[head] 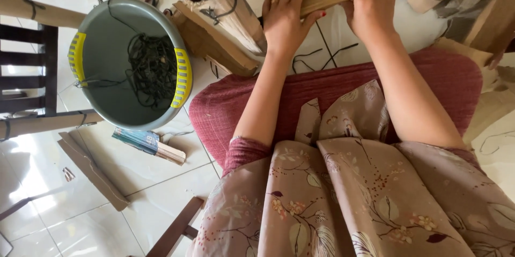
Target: Wrapping a chair leg with protective paper and securing it with string
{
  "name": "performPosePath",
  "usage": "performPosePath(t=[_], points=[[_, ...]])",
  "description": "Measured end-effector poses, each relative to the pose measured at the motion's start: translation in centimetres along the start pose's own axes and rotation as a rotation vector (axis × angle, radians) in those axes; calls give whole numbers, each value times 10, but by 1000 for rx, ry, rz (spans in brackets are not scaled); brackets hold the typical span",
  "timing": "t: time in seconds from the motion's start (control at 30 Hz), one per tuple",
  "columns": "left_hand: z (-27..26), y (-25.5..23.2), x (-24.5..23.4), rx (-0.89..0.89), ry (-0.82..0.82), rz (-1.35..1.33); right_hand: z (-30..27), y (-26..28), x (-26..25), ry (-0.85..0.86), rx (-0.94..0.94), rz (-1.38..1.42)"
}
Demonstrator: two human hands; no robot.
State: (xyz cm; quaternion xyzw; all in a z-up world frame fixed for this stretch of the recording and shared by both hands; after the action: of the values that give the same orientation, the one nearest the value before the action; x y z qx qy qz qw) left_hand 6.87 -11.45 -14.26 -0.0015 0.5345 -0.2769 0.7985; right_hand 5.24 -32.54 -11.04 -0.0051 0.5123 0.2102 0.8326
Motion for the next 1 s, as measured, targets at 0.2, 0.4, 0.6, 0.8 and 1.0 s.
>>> performPosePath(t=[0.2, 0.4, 0.6, 0.8, 1.0], points=[[3, -6, -14, 20, 74, 50, -9, 13, -10, 114, 86, 131], [-10, -21, -24, 31, 142, 100, -15, 15, -18, 201, 144, 150], [-17, -35, -43, 75, 201, 187, -26, 10, -9, 64, 68, 192], [-24, -33, -49, 58, 196, 88, -27, 9, -4, 53, 44, 136], [-26, -22, -21, 41, 244, 134, -31, -1, 7, -127, -20, 73]])
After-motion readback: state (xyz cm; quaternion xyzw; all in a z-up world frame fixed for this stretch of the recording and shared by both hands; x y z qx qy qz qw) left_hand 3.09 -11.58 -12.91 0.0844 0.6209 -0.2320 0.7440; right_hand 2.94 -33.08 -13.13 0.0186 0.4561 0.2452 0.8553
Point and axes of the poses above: each hand's wrist, its own z-axis towards the middle knuckle, its own x-axis out of the palm, y = z × x, the point moved 1 cm from there along z, towards the middle knuckle, and after that the axes turned 2 degrees about -z, right-handed, at the moved point
